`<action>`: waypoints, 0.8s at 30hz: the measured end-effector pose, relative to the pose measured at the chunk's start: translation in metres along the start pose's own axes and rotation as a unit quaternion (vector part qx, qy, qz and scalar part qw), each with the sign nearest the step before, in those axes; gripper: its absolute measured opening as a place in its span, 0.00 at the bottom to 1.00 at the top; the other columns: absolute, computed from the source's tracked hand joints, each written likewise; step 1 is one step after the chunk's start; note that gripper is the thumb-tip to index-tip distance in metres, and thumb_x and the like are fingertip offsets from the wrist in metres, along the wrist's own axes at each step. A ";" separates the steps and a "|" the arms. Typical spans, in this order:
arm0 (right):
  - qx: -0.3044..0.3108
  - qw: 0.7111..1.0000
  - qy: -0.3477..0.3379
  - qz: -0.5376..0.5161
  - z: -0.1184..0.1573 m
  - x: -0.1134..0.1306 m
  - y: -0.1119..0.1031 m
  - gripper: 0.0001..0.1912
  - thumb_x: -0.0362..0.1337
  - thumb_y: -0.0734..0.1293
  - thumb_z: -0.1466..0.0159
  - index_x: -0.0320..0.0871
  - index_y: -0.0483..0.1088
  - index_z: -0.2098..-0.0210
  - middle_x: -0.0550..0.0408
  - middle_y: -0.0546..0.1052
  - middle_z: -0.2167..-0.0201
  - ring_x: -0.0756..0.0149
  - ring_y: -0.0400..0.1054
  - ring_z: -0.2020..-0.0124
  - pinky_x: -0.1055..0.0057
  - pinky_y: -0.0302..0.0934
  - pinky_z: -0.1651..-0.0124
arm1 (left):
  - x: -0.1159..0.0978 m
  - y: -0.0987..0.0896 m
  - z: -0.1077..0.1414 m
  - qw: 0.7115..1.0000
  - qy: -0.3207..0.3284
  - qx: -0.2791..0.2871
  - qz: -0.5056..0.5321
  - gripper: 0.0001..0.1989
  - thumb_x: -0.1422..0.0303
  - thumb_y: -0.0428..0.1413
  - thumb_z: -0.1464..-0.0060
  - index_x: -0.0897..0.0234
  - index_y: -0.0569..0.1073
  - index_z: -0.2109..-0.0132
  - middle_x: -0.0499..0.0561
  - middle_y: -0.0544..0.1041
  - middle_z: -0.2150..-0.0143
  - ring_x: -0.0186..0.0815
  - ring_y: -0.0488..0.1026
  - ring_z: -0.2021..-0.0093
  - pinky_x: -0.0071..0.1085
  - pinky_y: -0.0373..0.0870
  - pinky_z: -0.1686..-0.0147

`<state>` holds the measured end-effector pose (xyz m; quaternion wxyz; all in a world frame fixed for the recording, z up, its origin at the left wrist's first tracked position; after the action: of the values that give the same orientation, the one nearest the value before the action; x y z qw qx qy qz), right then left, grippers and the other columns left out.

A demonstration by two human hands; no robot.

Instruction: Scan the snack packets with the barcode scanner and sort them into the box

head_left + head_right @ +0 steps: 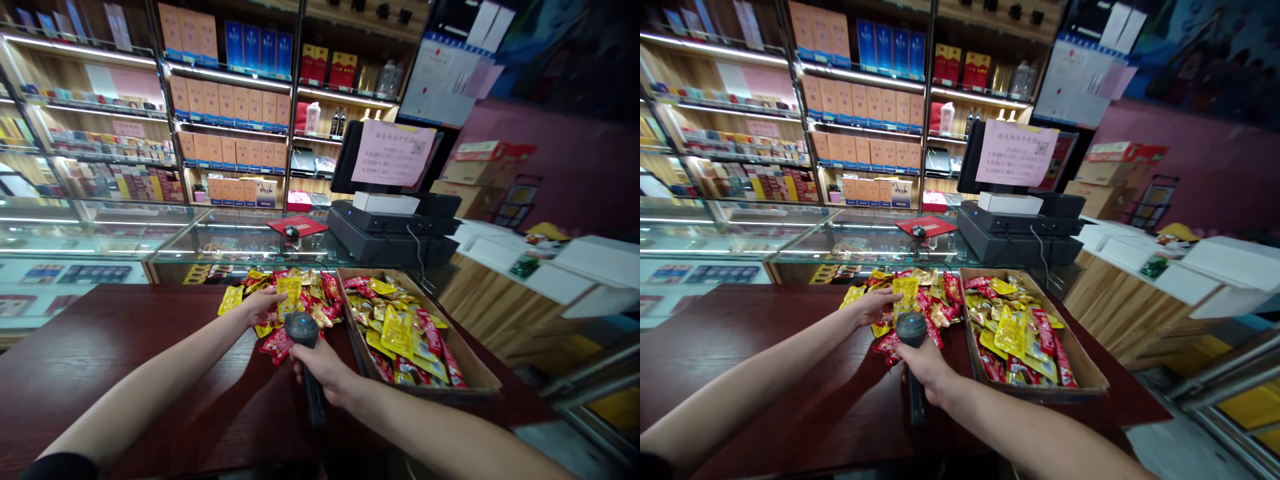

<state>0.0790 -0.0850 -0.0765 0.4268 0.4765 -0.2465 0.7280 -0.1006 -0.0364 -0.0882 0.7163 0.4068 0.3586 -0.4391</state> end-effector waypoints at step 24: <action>-0.075 0.990 -0.098 -0.070 -0.017 0.032 -0.036 0.10 0.27 0.66 0.54 0.40 0.71 0.70 0.61 0.72 0.79 0.74 0.63 0.78 0.78 0.57 0.74 | 0.003 0.002 0.013 0.997 -0.041 0.064 -0.032 0.17 0.65 0.64 0.58 0.62 0.70 0.60 0.50 0.76 0.65 0.31 0.73 0.71 0.30 0.73 0.70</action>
<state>0.0960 -0.0408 -0.0563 0.4849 0.5285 -0.3071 0.6255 -0.0961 -0.0486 -0.0847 0.6883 0.4218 0.3132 -0.5003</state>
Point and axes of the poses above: each hand's wrist, its own z-axis away from the middle knuckle, its own y-axis out of the palm, x = y × z, the point moved 1 cm from there along -z, towards the middle knuckle
